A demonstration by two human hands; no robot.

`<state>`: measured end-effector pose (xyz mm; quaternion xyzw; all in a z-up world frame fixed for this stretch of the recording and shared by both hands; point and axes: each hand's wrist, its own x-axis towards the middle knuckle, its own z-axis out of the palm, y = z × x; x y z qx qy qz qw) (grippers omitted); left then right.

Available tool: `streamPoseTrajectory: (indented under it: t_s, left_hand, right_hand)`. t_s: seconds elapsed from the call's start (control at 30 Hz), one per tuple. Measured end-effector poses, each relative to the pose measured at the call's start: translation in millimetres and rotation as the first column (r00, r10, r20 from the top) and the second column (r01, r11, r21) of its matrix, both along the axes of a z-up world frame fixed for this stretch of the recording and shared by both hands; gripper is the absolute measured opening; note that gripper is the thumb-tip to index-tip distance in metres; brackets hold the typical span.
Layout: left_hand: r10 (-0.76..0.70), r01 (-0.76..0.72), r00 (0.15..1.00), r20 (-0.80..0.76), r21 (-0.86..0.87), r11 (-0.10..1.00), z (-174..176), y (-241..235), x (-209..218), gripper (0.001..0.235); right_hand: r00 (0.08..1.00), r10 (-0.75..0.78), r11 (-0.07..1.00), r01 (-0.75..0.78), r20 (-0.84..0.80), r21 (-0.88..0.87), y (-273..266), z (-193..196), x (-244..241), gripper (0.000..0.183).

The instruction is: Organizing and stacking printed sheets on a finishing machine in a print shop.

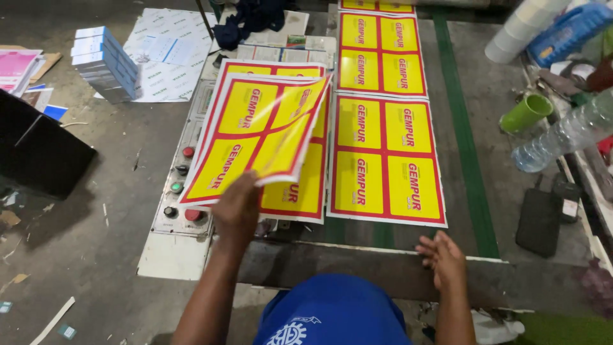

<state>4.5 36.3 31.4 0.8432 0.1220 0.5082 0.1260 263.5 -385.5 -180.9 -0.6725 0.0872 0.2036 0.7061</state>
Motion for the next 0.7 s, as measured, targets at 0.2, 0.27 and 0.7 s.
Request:
streamPoseTrajectory:
  t_s: [0.2, 0.27, 0.7]
  left_hand:
    - [-0.321, 0.313, 0.931, -0.173, -0.073, 0.947, -48.0, -62.4, 26.8, 0.030]
    - [-0.370, 0.349, 0.901, -0.227, -0.127, 0.928, -53.4, -86.3, 37.6, 0.030]
    - [-0.387, 0.428, 0.835, -0.390, 0.021, 0.903, -77.7, -84.5, 41.7, 0.031]
  right_hand:
    - [0.985, 0.170, 0.984, -0.172, -0.038, -0.047, 44.1, -6.3, -45.8, 0.045]
    - [0.957, 0.290, 0.956, -0.291, -0.021, -0.042, 69.5, 0.7, -56.2, 0.046]
    - [0.974, 0.224, 0.971, -0.227, 0.043, 0.081, 77.9, 16.7, -33.6, 0.041]
